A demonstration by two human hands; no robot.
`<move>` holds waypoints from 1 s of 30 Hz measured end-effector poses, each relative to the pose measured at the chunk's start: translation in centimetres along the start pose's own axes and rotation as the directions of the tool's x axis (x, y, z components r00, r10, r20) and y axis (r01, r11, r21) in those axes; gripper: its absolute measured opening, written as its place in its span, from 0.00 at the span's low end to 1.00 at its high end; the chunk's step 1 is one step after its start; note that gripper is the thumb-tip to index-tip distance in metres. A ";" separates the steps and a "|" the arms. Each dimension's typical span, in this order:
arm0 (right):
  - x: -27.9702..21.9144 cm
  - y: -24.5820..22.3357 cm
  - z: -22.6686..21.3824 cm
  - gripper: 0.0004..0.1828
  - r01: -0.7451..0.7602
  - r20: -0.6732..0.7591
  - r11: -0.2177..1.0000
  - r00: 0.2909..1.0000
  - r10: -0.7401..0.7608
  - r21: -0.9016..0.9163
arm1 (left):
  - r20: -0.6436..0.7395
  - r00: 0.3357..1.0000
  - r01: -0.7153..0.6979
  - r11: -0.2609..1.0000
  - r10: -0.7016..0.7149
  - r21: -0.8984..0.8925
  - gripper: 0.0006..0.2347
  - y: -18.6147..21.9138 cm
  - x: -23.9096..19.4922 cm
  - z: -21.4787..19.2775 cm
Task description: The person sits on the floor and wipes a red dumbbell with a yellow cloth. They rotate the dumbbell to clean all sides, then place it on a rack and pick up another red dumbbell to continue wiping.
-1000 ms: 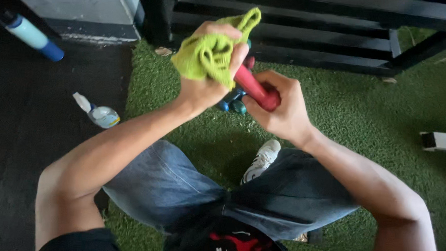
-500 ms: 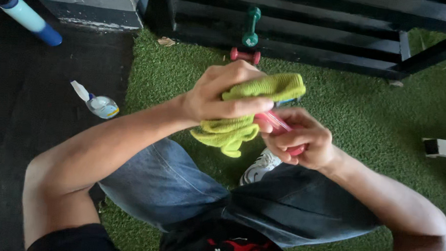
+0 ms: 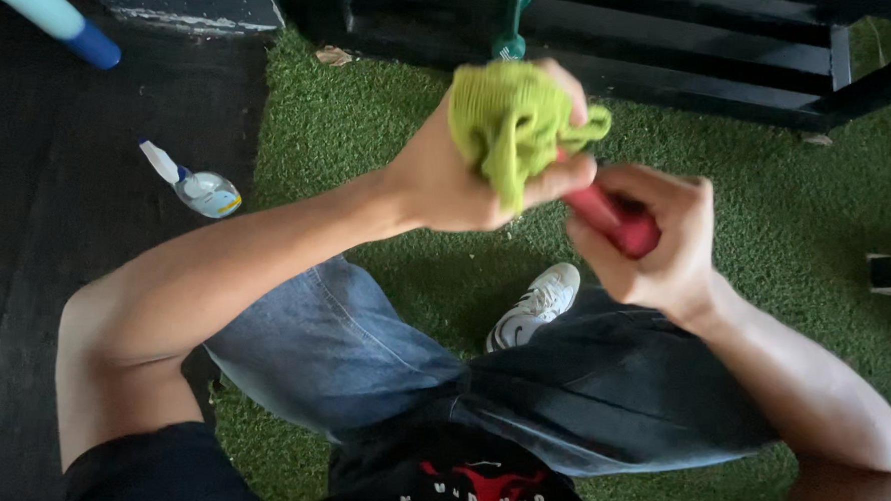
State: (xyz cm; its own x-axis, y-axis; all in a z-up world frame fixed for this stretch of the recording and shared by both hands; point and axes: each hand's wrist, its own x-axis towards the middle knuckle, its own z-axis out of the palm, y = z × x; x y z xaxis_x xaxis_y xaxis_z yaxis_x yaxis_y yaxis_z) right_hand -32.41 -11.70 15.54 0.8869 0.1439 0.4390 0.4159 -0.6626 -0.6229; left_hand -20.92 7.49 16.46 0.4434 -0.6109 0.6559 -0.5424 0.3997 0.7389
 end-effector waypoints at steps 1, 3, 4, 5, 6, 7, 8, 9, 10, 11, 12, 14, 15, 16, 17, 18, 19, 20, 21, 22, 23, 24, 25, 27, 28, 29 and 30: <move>-0.2 0.0 0.1 0.05 0.041 0.017 0.999 0.999 -0.041 -0.011 | 0.061 0.998 -0.007 1.000 0.007 0.004 0.08 -0.2 -0.3 -0.1; -0.3 0.1 0.2 0.04 0.077 0.028 0.997 0.997 -0.077 -0.020 | 0.129 0.992 -0.012 1.000 0.011 0.005 0.09 -0.5 -0.6 -0.6; -0.4 0.2 0.1 0.06 0.071 0.033 0.997 0.997 -0.070 -0.040 | 0.127 0.991 -0.040 0.998 0.034 0.051 0.10 -0.6 -0.7 -0.7; -0.5 0.1 0.1 0.08 0.065 0.039 0.996 0.997 -0.063 -0.060 | 0.126 0.990 -0.069 0.993 0.056 0.097 0.12 -0.7 -0.8 -0.8; -0.5 0.2 0.1 0.08 0.064 0.040 0.996 0.997 -0.062 -0.058 | 0.125 0.991 -0.066 0.993 0.054 0.096 0.12 -0.9 -0.9 -0.9; -0.5 0.3 0.2 0.09 0.051 0.044 0.997 0.998 -0.048 -0.061 | 0.132 0.986 -0.118 0.981 0.097 0.154 0.13 -1.1 -1.0 -1.0; -0.5 0.4 0.2 0.10 0.040 0.048 0.997 0.998 -0.037 -0.065 | 0.140 0.980 -0.169 0.962 0.141 0.213 0.14 -1.3 -1.1 -1.2; -0.3 0.2 0.2 0.10 0.041 0.051 0.997 0.998 -0.038 -0.064 | 0.138 0.980 -0.168 0.962 0.140 0.214 0.14 -1.7 -1.3 -1.1; 0.0 0.1 0.2 0.08 -0.129 0.129 0.973 0.986 0.106 0.189 | 0.119 0.968 -0.246 0.936 0.223 0.250 0.15 -2.0 -1.5 -1.1; 0.2 0.0 0.2 0.07 -0.306 0.243 0.859 0.945 0.220 0.411 | 0.103 0.947 -0.321 0.902 0.304 0.287 0.16 -2.4 -1.6 -1.0; 0.3 0.7 0.1 0.07 -0.305 0.242 0.858 0.945 0.220 0.413 | 0.104 0.947 -0.321 0.902 0.304 0.287 0.16 -2.6 -1.5 -1.1; 0.4 2.1 -0.1 0.10 -0.661 0.647 0.004 0.735 0.205 0.750 | 0.110 0.911 -0.410 0.845 0.398 0.342 0.19 -3.0 -1.5 -1.2; 0.5 2.0 -0.1 0.10 -0.661 0.647 0.002 0.734 0.206 0.750 | 0.110 0.912 -0.409 0.847 0.396 0.340 0.19 -3.8 -1.6 -1.2; 0.7 1.9 -0.1 0.09 -0.664 0.643 0.071 0.741 0.193 0.744 | 0.105 0.913 -0.405 0.851 0.393 0.334 0.18 -4.5 -1.7 -1.2; 1.0 1.9 0.0 0.07 -0.663 0.640 0.140 0.748 0.179 0.736 | 0.101 0.915 -0.401 0.855 0.391 0.328 0.18 -5.2 -1.8 -1.3; 0.9 1.9 0.2 0.07 -0.664 0.641 0.143 0.747 0.178 0.734 | 0.099 0.914 -0.402 0.854 0.392 0.330 0.18 -4.5 -1.5 -1.5; 0.9 1.9 0.4 0.05 -0.632 0.595 0.170 0.772 0.224 0.756 | 0.113 0.927 -0.374 0.879 0.357 0.296 0.16 -3.8 -1.2 -1.7; 0.9 1.9 0.7 0.04 -0.593 0.540 0.202 0.799 0.265 0.779 | 0.135 0.936 -0.351 0.899 0.325 0.264 0.15 -3.0 -0.8 -2.1; 1.2 1.4 0.6 0.04 -0.587 0.535 0.208 0.804 0.260 0.782 | 0.140 0.933 -0.358 0.895 0.331 0.268 0.15 -3.2 -0.5 -2.2; 1.3 0.7 0.5 0.02 -0.475 0.402 0.508 0.880 0.254 0.718 | 0.099 0.951 -0.307 0.923 0.292 0.231 0.14 -3.4 -0.6 -2.1; 1.4 0.1 0.5 0.06 -0.328 0.272 0.757 0.940 0.204 0.566 | 0.061 0.966 -0.257 0.947 0.250 0.193 0.13 -3.7 -0.6 -2.1; 1.3 0.2 0.6 0.06 -0.329 0.273 0.756 0.940 0.205 0.566 | 0.061 0.967 -0.256 0.948 0.249 0.192 0.13 -3.5 -0.5 -1.9; 1.2 0.2 0.6 0.03 -0.233 0.179 0.899 0.968 0.177 0.370 | 0.030 0.973 -0.230 0.962 0.228 0.149 0.12 -3.4 -0.4 -1.7; 0.9 0.4 0.8 0.05 -0.142 0.092 0.980 0.987 0.130 0.139 | 0.004 0.979 -0.205 0.974 0.206 0.100 0.11 -3.1 -0.2 -1.3; 0.8 0.5 1.0 0.07 -0.093 0.058 0.988 0.995 0.086 0.127 | -0.038 0.993 -0.112 0.994 0.112 0.022 0.09 -3.0 -0.2 -1.2; 0.6 0.7 1.1 0.10 -0.044 0.025 0.993 0.999 0.041 0.113 | -0.072 0.997 -0.018 0.998 0.014 -0.060 0.08 -2.8 -0.3 -1.0; 0.6 0.9 1.1 0.10 -0.047 0.026 0.992 0.999 0.044 0.115 | -0.071 0.997 -0.015 0.998 0.010 -0.061 0.08 -2.5 -0.3 -0.9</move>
State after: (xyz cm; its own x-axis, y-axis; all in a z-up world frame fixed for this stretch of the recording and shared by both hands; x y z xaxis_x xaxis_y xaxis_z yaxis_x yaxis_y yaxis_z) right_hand -31.34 -11.42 14.56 0.9094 0.1336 0.3940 0.3941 -0.5799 -0.7130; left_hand -19.12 7.31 14.56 0.4876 -0.5563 0.6728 -0.5043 0.4496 0.7372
